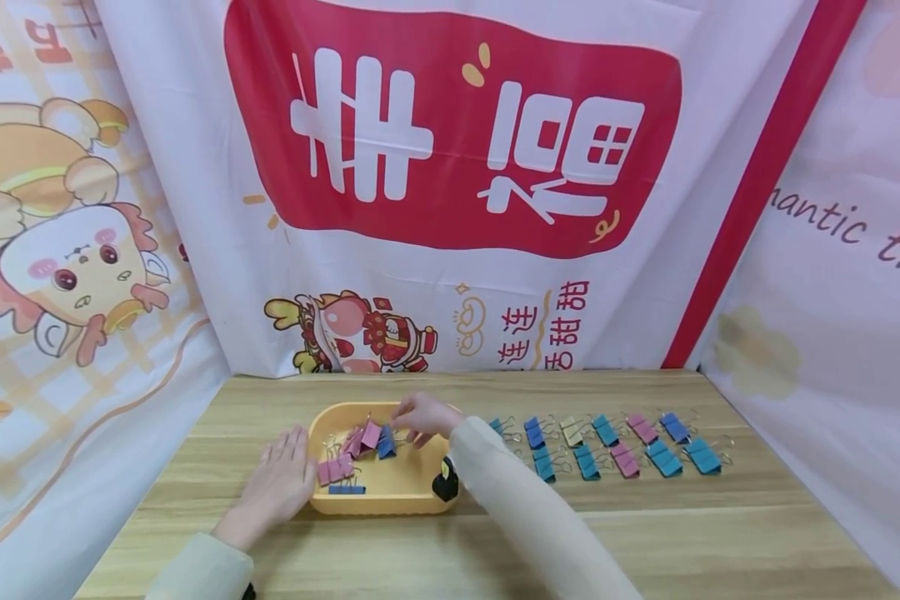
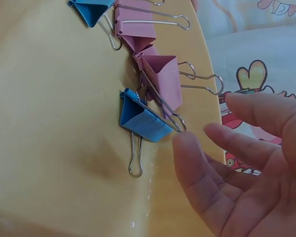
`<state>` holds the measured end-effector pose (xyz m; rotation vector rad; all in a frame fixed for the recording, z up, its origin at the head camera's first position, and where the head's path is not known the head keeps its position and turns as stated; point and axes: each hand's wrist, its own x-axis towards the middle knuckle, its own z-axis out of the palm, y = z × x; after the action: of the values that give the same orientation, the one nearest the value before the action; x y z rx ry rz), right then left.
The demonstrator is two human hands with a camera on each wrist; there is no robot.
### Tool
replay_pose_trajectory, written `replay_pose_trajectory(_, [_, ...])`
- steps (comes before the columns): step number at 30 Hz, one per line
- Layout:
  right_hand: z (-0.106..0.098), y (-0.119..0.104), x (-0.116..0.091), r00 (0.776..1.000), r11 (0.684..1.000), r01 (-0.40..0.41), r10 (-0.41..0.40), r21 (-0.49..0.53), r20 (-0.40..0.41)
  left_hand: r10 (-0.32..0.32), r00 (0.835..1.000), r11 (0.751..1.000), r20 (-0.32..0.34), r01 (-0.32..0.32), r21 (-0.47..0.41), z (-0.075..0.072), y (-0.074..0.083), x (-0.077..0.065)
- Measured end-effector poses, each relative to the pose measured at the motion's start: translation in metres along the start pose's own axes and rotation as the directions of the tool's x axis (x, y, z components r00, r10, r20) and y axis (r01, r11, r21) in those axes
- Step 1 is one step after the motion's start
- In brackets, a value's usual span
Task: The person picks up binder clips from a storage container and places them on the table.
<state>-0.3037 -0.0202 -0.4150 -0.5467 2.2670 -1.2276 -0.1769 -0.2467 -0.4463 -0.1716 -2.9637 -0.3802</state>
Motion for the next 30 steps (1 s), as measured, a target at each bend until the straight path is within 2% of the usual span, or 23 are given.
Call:
replay_pose_trajectory(8, [0.003, 0.003, 0.005, 0.997, 0.997, -0.073, 0.073, 0.006, 0.004, -0.002, 1.000, 1.000, 0.002, 0.002, -0.009, 0.002, 0.000, 0.000])
replay_pose_trajectory(11, [0.003, 0.003, 0.005, 0.998, 0.998, -0.062, 0.062, 0.016, -0.008, -0.001, 1.000, 1.000, -0.002, 0.001, -0.006, 0.002, -0.001, -0.001])
replay_pose_trajectory(17, [0.000, 0.004, 0.000, 0.996, 1.000, -0.021, 0.022, 0.017, -0.083, -0.005, 1.000, 1.000, 0.007, 0.005, -0.013, 0.002, 0.000, -0.001])
replay_pose_trajectory(20, [-0.002, 0.004, -0.001, 0.994, 0.999, -0.007, 0.012, 0.049, -0.113, -0.007, 1.000, 1.000, 0.002, 0.007, -0.016, 0.002, 0.000, -0.001])
replay_pose_trajectory(30, [-0.011, 0.001, -0.004, 0.994, 0.994, -0.003, 0.015, 0.106, -0.110, -0.004, 1.000, 1.000, -0.004, 0.004, 0.002, 0.001, 0.000, -0.002])
